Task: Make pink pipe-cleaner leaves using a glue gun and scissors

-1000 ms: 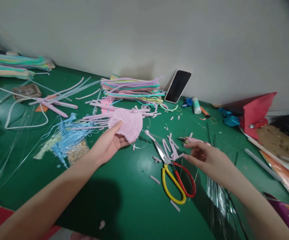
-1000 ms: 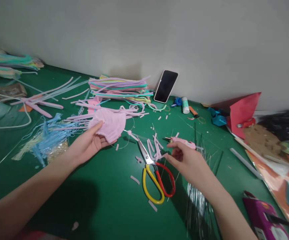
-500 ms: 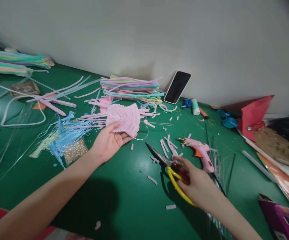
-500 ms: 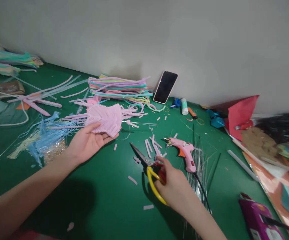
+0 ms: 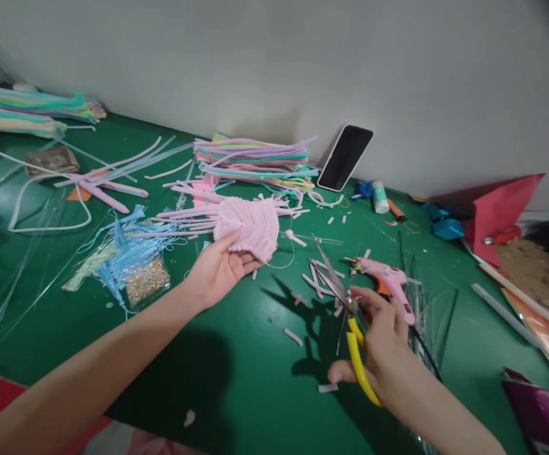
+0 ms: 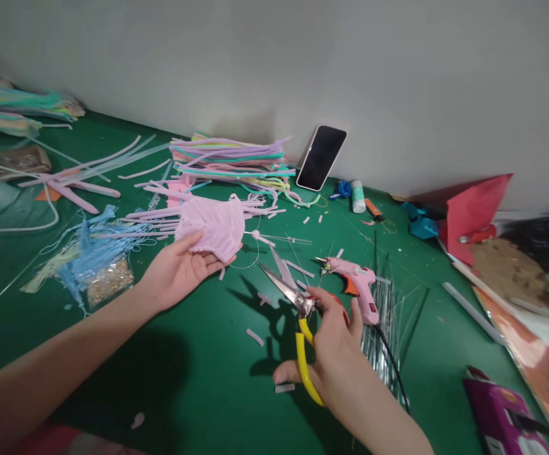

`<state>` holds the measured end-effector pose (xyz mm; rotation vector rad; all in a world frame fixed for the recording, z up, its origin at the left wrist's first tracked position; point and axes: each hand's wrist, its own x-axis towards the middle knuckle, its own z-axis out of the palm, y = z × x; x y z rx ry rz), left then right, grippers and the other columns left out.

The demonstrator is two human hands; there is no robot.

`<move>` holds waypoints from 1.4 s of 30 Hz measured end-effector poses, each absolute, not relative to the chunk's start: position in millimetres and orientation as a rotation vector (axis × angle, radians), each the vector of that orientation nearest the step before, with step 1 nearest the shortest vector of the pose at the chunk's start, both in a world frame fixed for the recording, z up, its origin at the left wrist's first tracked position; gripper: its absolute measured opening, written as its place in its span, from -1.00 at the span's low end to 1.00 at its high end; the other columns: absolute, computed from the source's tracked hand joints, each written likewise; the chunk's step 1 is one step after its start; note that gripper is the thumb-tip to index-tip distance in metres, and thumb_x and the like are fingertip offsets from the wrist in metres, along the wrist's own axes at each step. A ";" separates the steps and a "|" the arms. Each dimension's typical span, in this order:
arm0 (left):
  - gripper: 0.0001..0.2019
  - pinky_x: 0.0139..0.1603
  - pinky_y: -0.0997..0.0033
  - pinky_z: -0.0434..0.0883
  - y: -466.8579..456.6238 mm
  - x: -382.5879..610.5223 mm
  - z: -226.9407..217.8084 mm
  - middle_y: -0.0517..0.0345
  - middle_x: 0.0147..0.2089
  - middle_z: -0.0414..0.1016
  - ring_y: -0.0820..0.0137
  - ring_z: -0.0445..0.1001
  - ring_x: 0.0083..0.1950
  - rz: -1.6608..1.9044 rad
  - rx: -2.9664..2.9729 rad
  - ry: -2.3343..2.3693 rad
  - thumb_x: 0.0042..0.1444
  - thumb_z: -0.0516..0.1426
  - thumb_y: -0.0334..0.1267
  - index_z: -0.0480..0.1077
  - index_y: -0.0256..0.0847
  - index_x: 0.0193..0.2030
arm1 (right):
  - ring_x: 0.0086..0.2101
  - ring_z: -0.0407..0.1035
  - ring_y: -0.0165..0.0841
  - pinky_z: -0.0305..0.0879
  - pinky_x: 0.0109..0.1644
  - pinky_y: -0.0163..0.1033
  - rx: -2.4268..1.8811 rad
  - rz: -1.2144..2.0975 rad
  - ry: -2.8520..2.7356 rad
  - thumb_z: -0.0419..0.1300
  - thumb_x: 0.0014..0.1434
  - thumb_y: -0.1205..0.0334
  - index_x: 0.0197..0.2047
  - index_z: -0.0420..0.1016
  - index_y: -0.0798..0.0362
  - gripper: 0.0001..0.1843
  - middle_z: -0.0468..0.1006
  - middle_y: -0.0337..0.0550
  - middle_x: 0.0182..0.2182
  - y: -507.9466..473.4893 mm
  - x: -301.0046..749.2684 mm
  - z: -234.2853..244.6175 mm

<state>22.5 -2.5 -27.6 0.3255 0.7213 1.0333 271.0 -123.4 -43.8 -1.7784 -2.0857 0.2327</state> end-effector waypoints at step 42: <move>-0.65 -0.06 0.43 0.48 -21.3 21.8 -31.0 0.16 -0.22 0.61 0.38 0.57 -0.16 0.971 0.687 0.676 -0.10 0.34 -0.44 0.46 -0.20 -0.13 | -0.14 0.38 -0.01 -0.17 0.19 0.42 -1.728 -0.411 -2.497 0.08 0.11 -0.25 0.16 0.26 0.25 -0.21 0.45 0.15 -0.20 -97.6 250.6 -27.7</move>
